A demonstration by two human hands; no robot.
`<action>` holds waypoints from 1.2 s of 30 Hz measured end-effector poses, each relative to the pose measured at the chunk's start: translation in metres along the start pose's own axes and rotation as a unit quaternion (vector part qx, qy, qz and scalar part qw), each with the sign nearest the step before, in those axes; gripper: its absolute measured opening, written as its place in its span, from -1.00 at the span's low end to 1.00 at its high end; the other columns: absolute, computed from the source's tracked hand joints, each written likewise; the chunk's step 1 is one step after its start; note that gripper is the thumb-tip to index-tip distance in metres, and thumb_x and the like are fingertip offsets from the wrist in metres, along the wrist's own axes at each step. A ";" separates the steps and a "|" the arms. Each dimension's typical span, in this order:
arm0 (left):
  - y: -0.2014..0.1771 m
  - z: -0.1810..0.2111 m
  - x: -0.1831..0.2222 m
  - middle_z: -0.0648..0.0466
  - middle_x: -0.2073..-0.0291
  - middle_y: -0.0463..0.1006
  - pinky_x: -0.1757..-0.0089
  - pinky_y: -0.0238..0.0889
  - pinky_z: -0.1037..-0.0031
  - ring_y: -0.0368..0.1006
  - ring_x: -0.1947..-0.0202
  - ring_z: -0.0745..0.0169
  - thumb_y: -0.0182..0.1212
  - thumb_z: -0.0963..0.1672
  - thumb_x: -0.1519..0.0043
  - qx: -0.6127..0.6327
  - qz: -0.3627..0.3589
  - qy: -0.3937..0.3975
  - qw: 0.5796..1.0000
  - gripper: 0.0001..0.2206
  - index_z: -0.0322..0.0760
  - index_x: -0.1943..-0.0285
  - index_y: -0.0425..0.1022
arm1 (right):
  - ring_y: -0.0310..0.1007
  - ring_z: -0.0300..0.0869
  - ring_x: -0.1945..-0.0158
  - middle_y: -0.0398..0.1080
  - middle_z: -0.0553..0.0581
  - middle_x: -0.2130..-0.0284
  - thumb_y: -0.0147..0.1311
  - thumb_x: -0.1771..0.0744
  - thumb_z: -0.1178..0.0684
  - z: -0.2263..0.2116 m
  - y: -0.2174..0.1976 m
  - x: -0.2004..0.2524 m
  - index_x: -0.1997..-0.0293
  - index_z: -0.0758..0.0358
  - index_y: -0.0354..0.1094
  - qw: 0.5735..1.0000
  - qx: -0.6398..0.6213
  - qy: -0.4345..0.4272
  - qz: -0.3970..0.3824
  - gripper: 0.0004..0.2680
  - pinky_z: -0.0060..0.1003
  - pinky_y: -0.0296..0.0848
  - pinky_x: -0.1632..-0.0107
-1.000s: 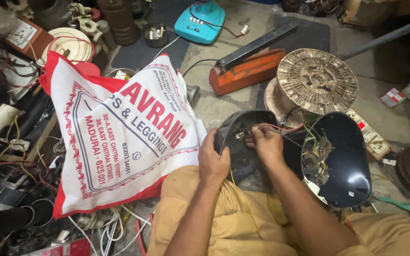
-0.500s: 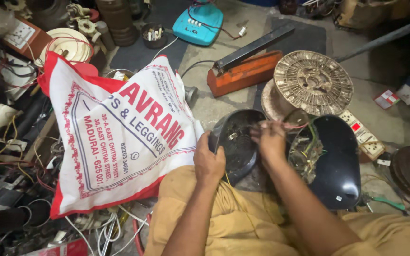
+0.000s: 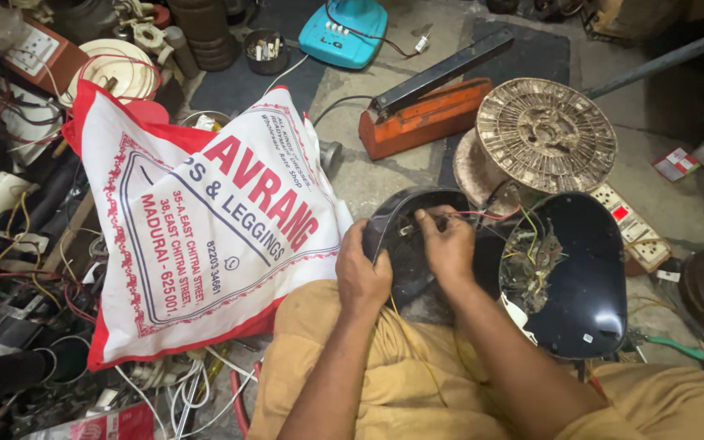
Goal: The person sits on the floor and uses a screwdriver to open a black circular electronic device. They then use pliers to strip and cut wires inside the device, manipulating the internal components.
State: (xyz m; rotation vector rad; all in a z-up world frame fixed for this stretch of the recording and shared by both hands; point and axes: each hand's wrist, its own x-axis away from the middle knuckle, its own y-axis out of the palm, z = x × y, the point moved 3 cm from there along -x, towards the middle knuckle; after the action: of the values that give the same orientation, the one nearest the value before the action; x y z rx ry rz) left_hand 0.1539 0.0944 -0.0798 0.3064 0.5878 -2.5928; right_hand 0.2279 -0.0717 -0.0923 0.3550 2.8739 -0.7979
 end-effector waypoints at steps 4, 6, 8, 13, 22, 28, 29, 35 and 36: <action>-0.003 0.007 0.001 -0.28 -0.03 0.50 -0.12 0.26 0.14 0.41 -0.10 -0.34 0.30 -0.23 0.00 -0.001 -0.033 0.004 0.999 -0.46 -0.43 -0.23 0.35 | 0.47 -0.26 0.43 0.53 0.03 0.46 0.25 -0.30 0.02 0.012 0.002 -0.012 0.24 0.29 0.54 0.981 -0.143 0.123 -0.046 -0.85 -0.28 0.46 0.31; -0.003 0.011 0.002 -0.28 0.00 0.49 -0.07 0.25 0.11 0.40 -0.06 -0.36 0.34 -0.22 0.04 -0.022 -0.053 -0.013 0.998 -0.42 -0.42 -0.23 0.35 | 0.51 -0.26 0.41 0.55 0.04 0.45 0.25 -0.30 0.03 0.011 0.002 -0.011 0.27 0.30 0.53 0.978 -0.157 0.126 -0.054 -0.86 -0.28 0.49 0.29; -0.005 0.015 0.000 -0.27 -0.01 0.50 -0.08 0.26 0.11 0.41 -0.07 -0.35 0.31 -0.23 0.01 -0.036 -0.032 -0.005 0.999 -0.44 -0.41 -0.24 0.35 | 0.50 -0.20 0.43 0.55 0.15 0.48 0.27 -0.32 0.03 0.004 -0.004 -0.008 0.30 0.34 0.54 0.999 0.006 0.015 -0.028 -0.85 -0.25 0.43 0.29; -0.006 0.018 0.001 -0.25 -0.03 0.51 -0.11 0.27 0.12 0.42 -0.09 -0.33 0.31 -0.23 -0.01 -0.015 -0.008 0.022 1.000 -0.46 -0.39 -0.25 0.35 | 0.55 -0.18 0.38 0.57 0.21 0.42 0.26 -0.32 0.06 0.000 -0.009 -0.006 0.27 0.35 0.55 0.998 0.036 -0.048 -0.012 -0.87 -0.24 0.47 0.23; -0.007 0.020 0.002 -0.24 -0.04 0.50 -0.12 0.26 0.13 0.41 -0.11 -0.30 0.30 -0.23 -0.02 -0.028 -0.018 -0.004 0.999 -0.45 -0.39 -0.26 0.35 | 0.58 -0.12 0.37 0.57 0.24 0.40 0.26 -0.31 0.12 0.010 -0.005 -0.001 0.27 0.38 0.52 0.996 0.037 -0.084 0.014 -0.89 -0.22 0.48 0.25; -0.003 0.017 0.007 -0.30 -0.01 0.47 -0.09 0.22 0.09 0.37 -0.08 -0.37 0.35 -0.22 0.05 -0.046 -0.047 0.000 0.998 -0.39 -0.45 -0.26 0.32 | 0.53 -0.16 0.39 0.56 0.12 0.37 0.23 -0.31 0.11 0.029 0.003 -0.023 0.27 0.34 0.53 0.986 -0.116 0.123 -0.009 -0.90 -0.19 0.51 0.32; -0.001 0.017 0.009 -0.31 -0.03 0.47 -0.11 0.22 0.10 0.37 -0.10 -0.37 0.33 -0.23 0.04 -0.047 -0.043 0.007 0.998 -0.40 -0.45 -0.26 0.32 | 0.50 -0.17 0.41 0.54 0.10 0.37 0.23 -0.31 0.09 0.035 0.003 -0.022 0.27 0.33 0.51 0.960 -0.174 0.218 -0.007 -0.89 -0.17 0.51 0.35; 0.003 -0.010 -0.006 -0.31 -0.06 0.53 -0.12 0.27 0.18 0.44 -0.11 -0.30 0.29 -0.23 -0.05 0.008 -0.001 -0.028 1.000 -0.50 -0.45 -0.23 0.39 | 0.55 -0.20 0.20 0.54 0.14 0.23 0.11 -0.39 -0.04 0.024 -0.001 -0.007 0.08 0.34 0.47 0.906 -0.311 0.275 -0.087 -0.78 -0.32 0.55 0.13; 0.001 -0.015 -0.007 -0.31 -0.05 0.54 -0.12 0.29 0.20 0.47 -0.10 -0.28 0.28 -0.23 -0.07 0.019 0.008 -0.037 0.999 -0.52 -0.45 -0.23 0.40 | 0.56 -0.18 0.18 0.54 0.15 0.21 0.09 -0.38 0.00 0.022 -0.004 -0.001 0.04 0.33 0.43 0.890 -0.338 0.293 -0.092 -0.80 -0.30 0.57 0.11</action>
State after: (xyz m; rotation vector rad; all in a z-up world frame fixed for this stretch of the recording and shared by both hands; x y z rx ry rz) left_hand 0.1623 0.1027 -0.0914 0.2264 0.5094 -2.5903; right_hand 0.2289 -0.0870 -0.1086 0.2606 3.5159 0.4166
